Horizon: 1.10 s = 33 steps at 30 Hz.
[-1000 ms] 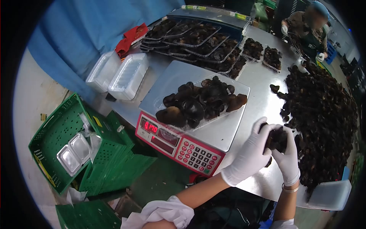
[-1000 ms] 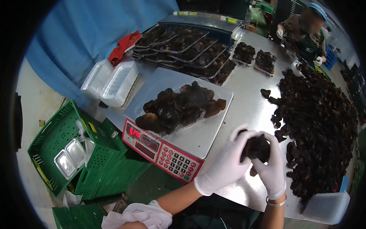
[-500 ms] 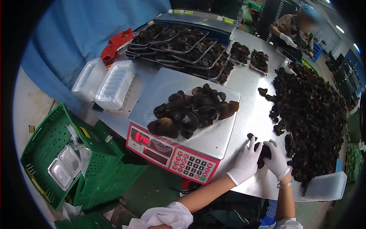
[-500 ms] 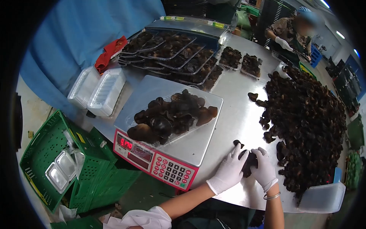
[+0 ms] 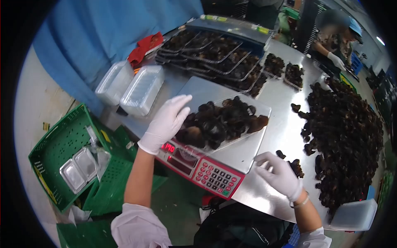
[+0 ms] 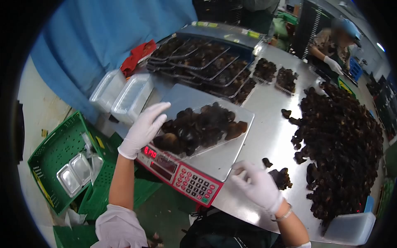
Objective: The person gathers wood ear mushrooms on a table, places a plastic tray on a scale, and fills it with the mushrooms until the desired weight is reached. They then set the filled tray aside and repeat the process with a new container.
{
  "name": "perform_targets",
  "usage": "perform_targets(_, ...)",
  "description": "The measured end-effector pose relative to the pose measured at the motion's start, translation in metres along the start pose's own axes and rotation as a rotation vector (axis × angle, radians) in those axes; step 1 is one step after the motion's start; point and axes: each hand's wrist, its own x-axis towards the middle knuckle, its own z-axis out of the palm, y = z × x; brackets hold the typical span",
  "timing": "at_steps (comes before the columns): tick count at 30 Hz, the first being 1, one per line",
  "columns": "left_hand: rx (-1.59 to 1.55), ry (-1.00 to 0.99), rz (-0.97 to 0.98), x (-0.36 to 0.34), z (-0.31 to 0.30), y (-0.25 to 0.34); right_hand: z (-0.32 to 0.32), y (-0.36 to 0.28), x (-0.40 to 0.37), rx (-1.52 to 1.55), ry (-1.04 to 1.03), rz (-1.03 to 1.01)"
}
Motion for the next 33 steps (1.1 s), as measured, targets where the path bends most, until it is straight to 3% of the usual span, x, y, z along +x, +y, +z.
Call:
perform_targets(2,-0.069,-0.325,0.082,0.009,0.010,-0.020,0.003,-0.008,0.012,0.009,0.040,-0.050)
perform_targets(3,-0.045,-0.409,-0.057,0.009,0.010,-0.002,0.000,-0.013,0.016,-0.071,0.030,-0.006)
perform_targets(5,-0.064,-0.354,0.029,0.006,0.013,0.010,-0.005,-0.015,0.023,-0.154,0.027,0.049)
perform_targets(8,-0.120,-0.297,0.101,0.007,0.012,0.025,-0.007,-0.009,0.037,-0.156,0.368,-0.131)
perform_targets(9,-0.126,-0.304,0.112,0.007,0.014,0.024,-0.009,-0.011,0.046,-0.158,0.380,-0.121)
perform_targets(11,-0.150,-0.393,0.060,0.007,0.014,0.020,-0.011,-0.011,0.064,-0.364,0.692,-0.515)
perform_targets(15,-0.078,-0.385,0.077,0.008,0.011,0.024,-0.011,0.008,0.079,-0.348,0.591,-0.392)
perform_targets(17,-0.064,-0.322,0.102,0.009,0.012,0.019,-0.018,0.009,0.081,-0.162,0.387,-0.296)
perform_targets(18,-0.194,-0.343,0.046,0.011,0.008,0.014,-0.020,0.009,0.083,-0.163,0.390,-0.293)
perform_targets(20,-0.389,-0.328,-0.043,0.013,0.003,0.014,-0.022,0.010,0.085,-0.094,0.357,-0.465)
perform_targets(24,-0.324,-0.270,-0.137,0.012,0.002,0.010,-0.026,0.013,0.091,0.076,0.395,-0.451)
perform_targets(26,-0.335,-0.281,-0.181,0.010,0.003,0.008,-0.033,0.002,0.092,0.287,0.459,-0.352)
perform_targets(30,-0.378,-0.303,-0.301,0.009,0.006,0.001,-0.030,-0.031,0.108,0.519,0.426,-0.397)
perform_targets(33,-0.393,-0.280,-0.322,0.004,0.013,0.001,-0.016,-0.030,0.124,0.439,0.353,-0.502)
